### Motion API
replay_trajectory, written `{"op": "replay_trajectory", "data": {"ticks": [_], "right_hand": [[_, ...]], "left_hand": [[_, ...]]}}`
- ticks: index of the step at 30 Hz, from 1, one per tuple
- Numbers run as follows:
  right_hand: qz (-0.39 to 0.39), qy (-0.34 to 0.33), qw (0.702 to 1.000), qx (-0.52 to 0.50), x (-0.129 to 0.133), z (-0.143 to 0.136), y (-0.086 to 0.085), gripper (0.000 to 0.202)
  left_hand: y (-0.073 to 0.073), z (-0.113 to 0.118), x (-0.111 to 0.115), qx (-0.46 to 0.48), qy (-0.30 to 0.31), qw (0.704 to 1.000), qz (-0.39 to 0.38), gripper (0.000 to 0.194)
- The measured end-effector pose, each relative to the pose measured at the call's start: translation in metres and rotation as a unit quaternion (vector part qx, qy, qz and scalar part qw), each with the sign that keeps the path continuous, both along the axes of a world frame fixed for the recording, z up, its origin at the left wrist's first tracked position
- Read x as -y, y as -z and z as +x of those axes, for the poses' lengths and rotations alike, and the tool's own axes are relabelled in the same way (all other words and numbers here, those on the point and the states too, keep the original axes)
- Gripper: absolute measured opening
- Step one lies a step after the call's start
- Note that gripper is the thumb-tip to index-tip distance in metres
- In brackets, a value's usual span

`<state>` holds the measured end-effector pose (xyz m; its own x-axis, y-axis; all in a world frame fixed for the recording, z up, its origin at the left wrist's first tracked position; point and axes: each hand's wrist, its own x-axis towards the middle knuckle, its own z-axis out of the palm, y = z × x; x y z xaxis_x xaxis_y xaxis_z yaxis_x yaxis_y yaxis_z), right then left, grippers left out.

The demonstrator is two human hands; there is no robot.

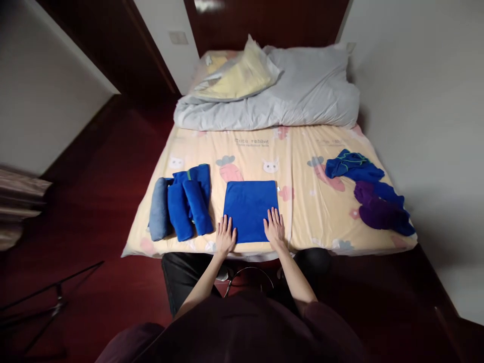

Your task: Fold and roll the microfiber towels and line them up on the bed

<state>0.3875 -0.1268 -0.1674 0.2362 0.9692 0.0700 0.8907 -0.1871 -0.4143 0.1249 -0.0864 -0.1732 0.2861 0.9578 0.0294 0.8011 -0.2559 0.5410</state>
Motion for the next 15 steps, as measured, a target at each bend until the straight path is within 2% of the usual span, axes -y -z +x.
{"op": "replay_trajectory", "data": {"ticks": [5,11,15], "right_hand": [[0.041,-0.004,0.999,-0.021,0.039,0.013,0.001,0.062],[0.078,0.086,0.992,-0.057,0.105,0.004,0.013,0.061],[0.09,0.117,0.985,-0.093,0.121,0.0,0.007,0.058]], "left_hand": [[0.006,-0.028,0.027,0.026,-0.006,1.0,0.002,0.07],[0.009,-0.047,0.062,0.071,-0.019,0.997,-0.024,0.071],[0.001,-0.051,0.066,0.098,-0.048,0.992,-0.068,0.07]]}}
